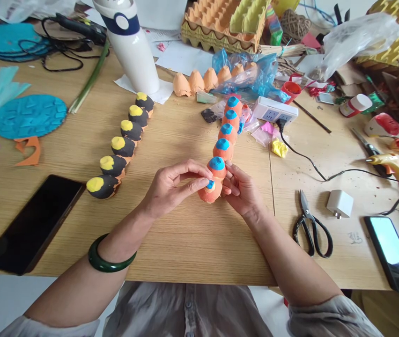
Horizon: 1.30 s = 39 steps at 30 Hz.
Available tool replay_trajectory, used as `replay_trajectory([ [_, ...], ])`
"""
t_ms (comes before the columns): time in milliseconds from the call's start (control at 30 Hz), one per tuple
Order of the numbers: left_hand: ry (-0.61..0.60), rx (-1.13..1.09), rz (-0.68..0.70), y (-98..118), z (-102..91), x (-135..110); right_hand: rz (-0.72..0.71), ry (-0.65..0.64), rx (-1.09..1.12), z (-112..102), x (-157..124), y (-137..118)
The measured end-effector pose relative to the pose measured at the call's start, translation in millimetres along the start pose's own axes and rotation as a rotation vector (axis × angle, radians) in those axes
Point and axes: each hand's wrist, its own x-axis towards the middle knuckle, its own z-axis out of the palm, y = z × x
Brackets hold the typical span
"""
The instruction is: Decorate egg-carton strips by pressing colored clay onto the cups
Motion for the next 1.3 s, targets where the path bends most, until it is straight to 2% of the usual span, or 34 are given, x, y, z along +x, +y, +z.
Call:
replay_trajectory([
  [67,0.047,-0.024,-0.036,-2,0.6,-1,-0.007,-0.001,-0.009,0,0,0],
  [200,0.288,-0.029,-0.120,-12,0.1,0,-0.025,-0.027,-0.067,1,-2,2],
  [233,0.312,-0.028,-0.144,-15,-0.3,1,-0.031,-0.040,-0.083,1,-2,3],
  [300,0.281,-0.064,-0.200,-18,-0.9,2,-0.041,-0.070,-0.105,0,-3,5],
  [467,0.066,-0.267,-0.314,-12,0.2,2,-0.061,-0.138,-0.125,-1,-5,8],
  [633,0.074,-0.301,-0.346,-3,3.2,1,-0.090,-0.175,-0.146,1,-8,9],
  [833,0.028,-0.441,-0.430,3,3.9,1,-0.132,-0.202,-0.145,3,-10,11],
  [1100,0.011,-0.401,-0.350,-4,2.2,-1,-0.131,-0.214,-0.159,2,-8,11],
  [1233,-0.058,-0.500,-0.367,-5,2.5,-2,-0.136,-0.219,-0.159,2,-10,10],
  [1300,-0.052,-0.517,-0.375,-6,3.1,-1,-0.131,-0.214,-0.172,3,-10,10],
])
